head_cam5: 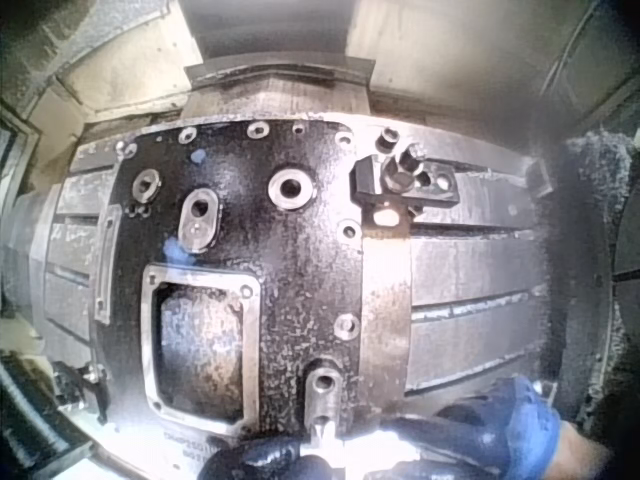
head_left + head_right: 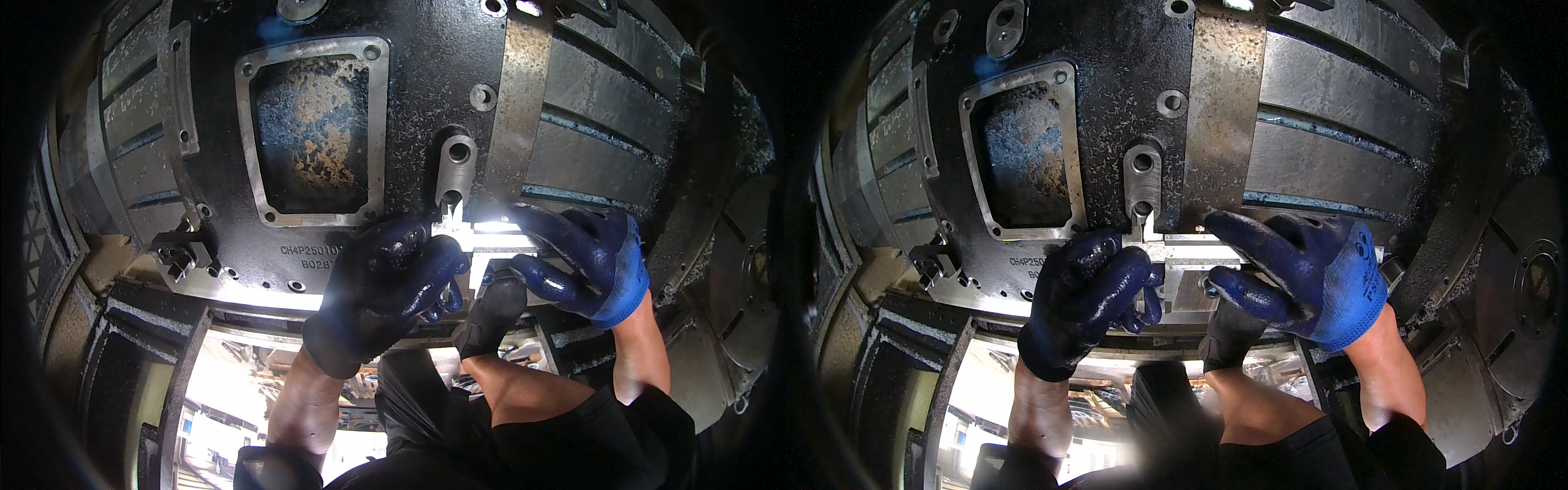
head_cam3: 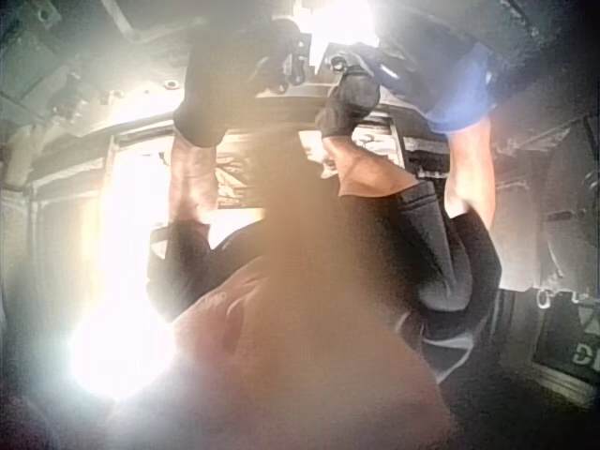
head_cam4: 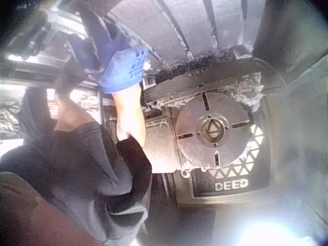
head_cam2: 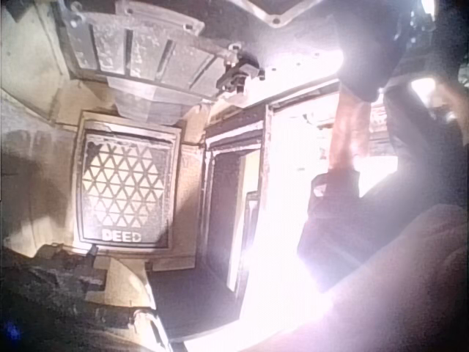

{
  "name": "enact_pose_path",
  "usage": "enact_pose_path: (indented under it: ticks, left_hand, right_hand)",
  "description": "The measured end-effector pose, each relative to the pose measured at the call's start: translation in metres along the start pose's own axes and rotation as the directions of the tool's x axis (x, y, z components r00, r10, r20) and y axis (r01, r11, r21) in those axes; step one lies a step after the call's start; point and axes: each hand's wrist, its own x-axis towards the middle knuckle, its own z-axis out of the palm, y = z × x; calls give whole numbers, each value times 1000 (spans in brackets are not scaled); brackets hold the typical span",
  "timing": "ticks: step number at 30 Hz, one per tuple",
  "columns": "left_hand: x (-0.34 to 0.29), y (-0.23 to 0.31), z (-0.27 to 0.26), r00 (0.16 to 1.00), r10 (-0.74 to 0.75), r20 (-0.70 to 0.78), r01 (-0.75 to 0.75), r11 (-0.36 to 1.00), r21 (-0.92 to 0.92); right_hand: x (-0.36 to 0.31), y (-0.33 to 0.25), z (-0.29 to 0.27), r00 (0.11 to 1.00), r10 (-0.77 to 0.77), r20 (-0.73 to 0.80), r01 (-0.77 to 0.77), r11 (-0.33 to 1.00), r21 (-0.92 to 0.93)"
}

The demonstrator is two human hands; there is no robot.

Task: The person operates a machine control panel, then uses a caliper to measure features on a metal plate inside a machine and on another metal part on a low work surface.

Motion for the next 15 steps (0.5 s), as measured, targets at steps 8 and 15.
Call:
enact_pose_path:
  ticks: [8, 15]
  left_hand:
    - [-1, -4, 2, 998, 61, -20, -61, 998, 1]
    - [-3, -18, -9, 974, 208, 90, -207, 978, -29]
  right_hand:
    - [0, 0, -1, 999, 32, 40, -32, 999, 20]
    - [0, 1, -1, 999, 23, 37, -24, 999, 29]
